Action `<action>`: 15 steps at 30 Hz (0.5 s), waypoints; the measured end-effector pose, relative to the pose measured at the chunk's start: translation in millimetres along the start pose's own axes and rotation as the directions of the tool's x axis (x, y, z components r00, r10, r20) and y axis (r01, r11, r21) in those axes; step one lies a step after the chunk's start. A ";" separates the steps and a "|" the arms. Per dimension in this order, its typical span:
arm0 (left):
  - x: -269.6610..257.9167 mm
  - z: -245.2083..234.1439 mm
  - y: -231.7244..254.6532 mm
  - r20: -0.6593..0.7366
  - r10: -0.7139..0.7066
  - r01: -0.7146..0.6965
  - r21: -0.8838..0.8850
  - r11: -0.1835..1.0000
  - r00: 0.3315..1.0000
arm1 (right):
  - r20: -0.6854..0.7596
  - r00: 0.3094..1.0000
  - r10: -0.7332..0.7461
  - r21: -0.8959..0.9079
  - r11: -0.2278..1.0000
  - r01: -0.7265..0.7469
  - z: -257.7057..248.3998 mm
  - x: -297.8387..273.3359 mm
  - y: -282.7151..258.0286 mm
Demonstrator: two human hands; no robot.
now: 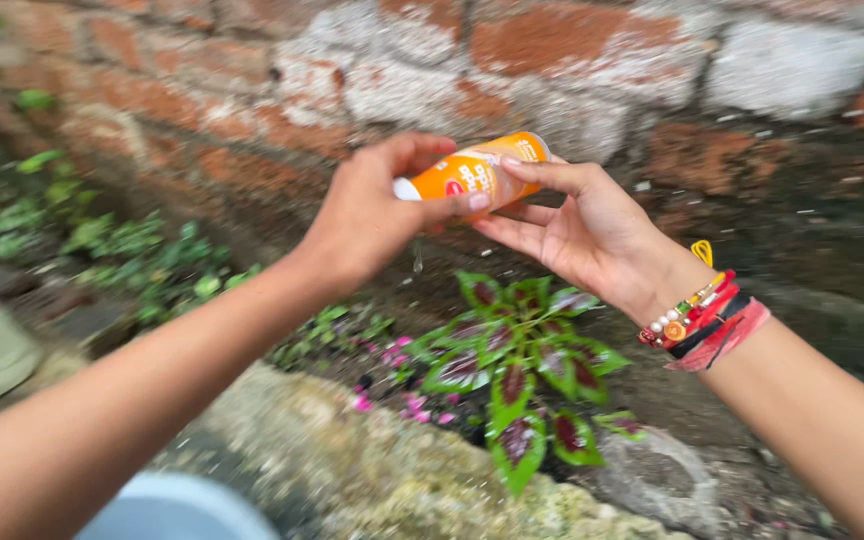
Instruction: The person fills an orange bottle with water from a gray bucket, then uses the bottle to water a plant next to a brick wall.
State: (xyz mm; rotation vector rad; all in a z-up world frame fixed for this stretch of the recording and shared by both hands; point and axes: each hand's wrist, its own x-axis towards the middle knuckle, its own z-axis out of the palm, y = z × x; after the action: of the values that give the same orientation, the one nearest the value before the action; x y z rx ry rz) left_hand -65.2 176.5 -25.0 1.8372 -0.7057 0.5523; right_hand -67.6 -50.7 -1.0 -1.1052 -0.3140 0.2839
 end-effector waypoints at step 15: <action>-222.2 -183.6 112.0 0.137 -0.446 0.251 0.666 0.702 0.884 | 0.653 0.429 0.625 -0.641 0.757 -0.127 197.6 -27.9 167.5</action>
State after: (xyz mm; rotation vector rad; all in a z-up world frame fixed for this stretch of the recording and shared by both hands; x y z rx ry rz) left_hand -311.3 363.6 -33.3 2.6650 -0.3333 0.2690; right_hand -180.7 172.4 -73.8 -1.5071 -1.0752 1.2808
